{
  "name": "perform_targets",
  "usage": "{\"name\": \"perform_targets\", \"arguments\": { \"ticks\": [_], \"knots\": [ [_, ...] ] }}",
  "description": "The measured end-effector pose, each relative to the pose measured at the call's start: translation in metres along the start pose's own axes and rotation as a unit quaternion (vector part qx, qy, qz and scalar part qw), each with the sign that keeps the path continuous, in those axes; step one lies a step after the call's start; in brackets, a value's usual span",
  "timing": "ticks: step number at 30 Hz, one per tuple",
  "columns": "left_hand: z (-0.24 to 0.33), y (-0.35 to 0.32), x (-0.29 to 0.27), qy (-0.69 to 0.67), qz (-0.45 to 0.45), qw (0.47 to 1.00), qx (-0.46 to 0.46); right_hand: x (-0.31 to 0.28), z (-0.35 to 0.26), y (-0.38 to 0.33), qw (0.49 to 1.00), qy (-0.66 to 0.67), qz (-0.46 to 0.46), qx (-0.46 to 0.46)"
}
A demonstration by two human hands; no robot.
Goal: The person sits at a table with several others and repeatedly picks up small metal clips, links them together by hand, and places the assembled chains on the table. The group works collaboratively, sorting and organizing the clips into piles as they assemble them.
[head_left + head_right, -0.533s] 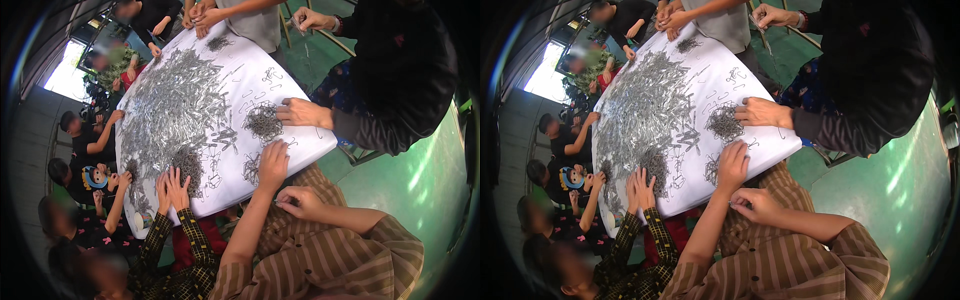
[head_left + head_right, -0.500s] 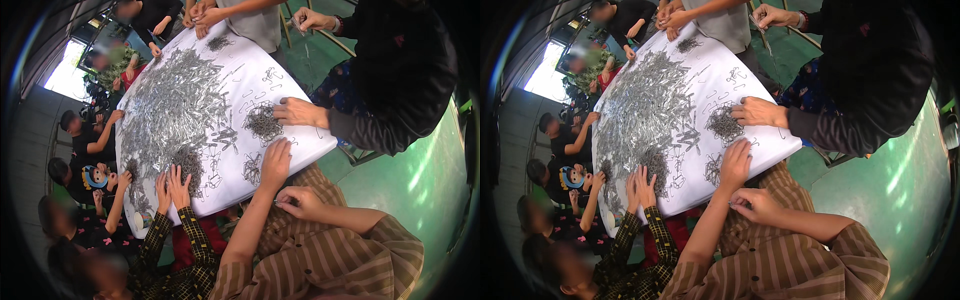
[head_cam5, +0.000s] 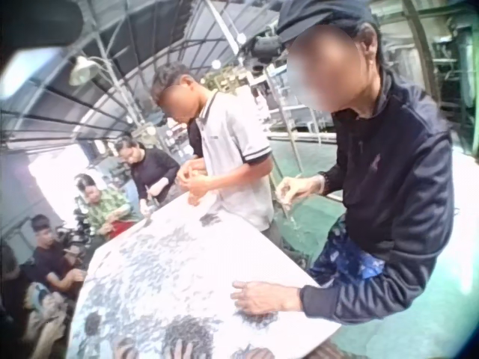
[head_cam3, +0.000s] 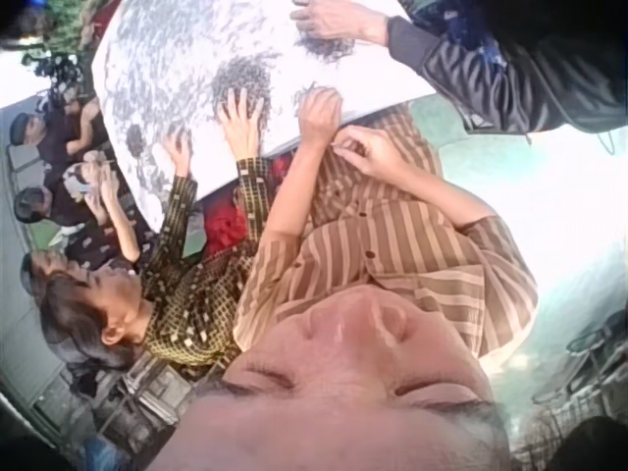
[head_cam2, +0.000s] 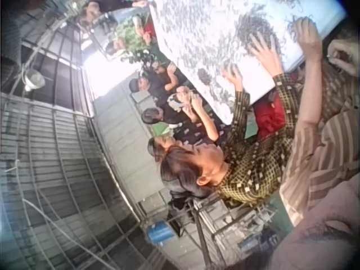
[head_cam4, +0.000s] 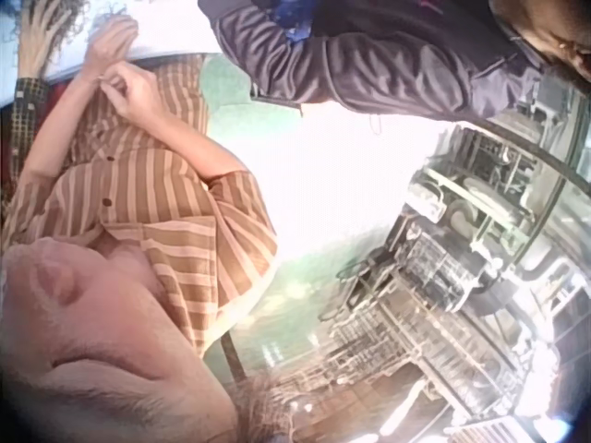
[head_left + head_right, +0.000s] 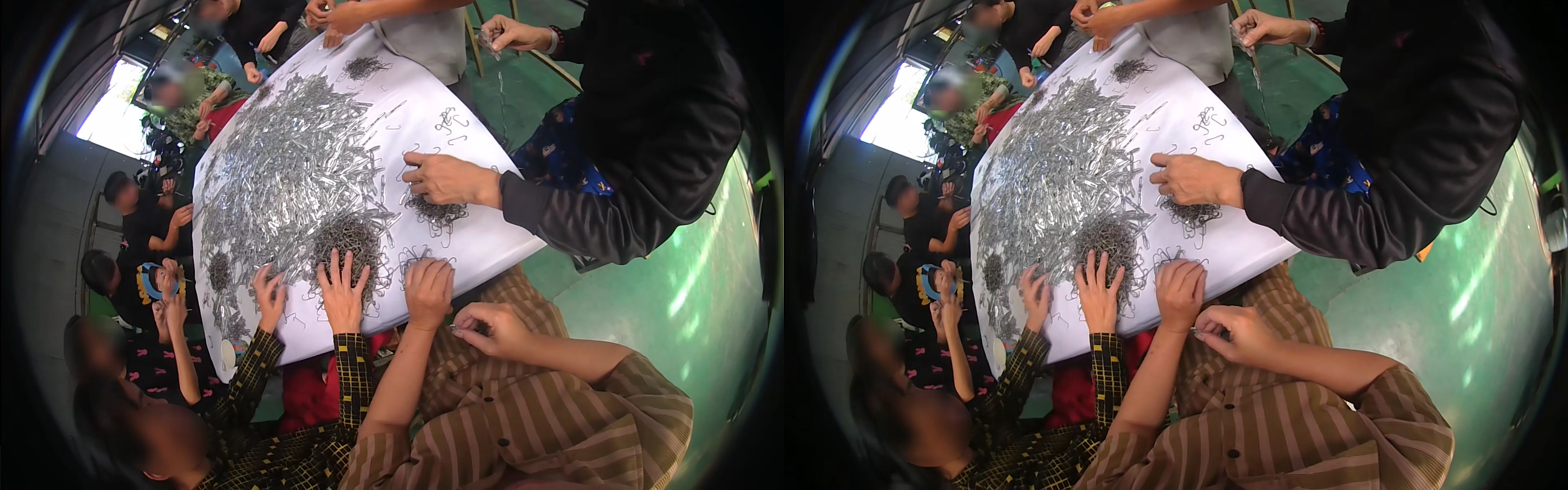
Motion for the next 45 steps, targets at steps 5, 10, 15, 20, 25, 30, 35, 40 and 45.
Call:
{"name": "perform_targets", "arguments": {
  "ticks": [5,10,15,20,25,30,35,40,45],
  "knots": [
    [-0.023,-0.003,-0.021,0.066,0.013,0.989,-0.128,0.003,-0.001,0.002,0.999,0.004,-0.010,0.030],
    [-0.018,0.014,-0.019,0.120,-0.008,0.984,-0.132,0.007,-0.003,0.004,1.000,-0.004,-0.018,0.013],
    [-0.047,-0.008,-0.004,0.013,0.043,0.985,-0.169,0.010,-0.006,0.005,1.000,0.000,-0.020,-0.012],
    [-0.049,0.017,-0.011,0.047,0.059,0.981,-0.176,0.005,0.000,0.004,1.000,-0.011,-0.007,-0.006],
    [-0.085,0.055,0.009,0.089,0.046,0.977,-0.190,0.008,-0.001,0.004,1.000,-0.023,-0.016,-0.006],
    [-0.111,0.068,0.048,0.156,-0.046,0.963,-0.214,0.006,0.005,0.000,1.000,-0.019,0.003,-0.004],
    [-0.125,0.058,0.029,0.016,-0.031,0.943,-0.331,0.001,0.006,0.001,0.999,-0.026,0.019,0.012],
    [-0.147,0.009,0.014,-0.354,-0.002,0.801,-0.484,0.008,0.010,0.007,1.000,-0.012,0.007,0.012],
    [-0.096,0.011,-0.014,-0.528,-0.027,0.733,-0.428,-0.001,0.015,0.010,0.998,-0.026,0.041,0.032]
  ]
}}
Point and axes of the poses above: each hand's wrist, its own y-axis towards the middle knuckle, its own x-axis out of the palm, z = x × y, the point moved 10 cm from there along y, towards the middle knuckle, and after that the axes turned 10 degrees about y, right-handed, at the moved point
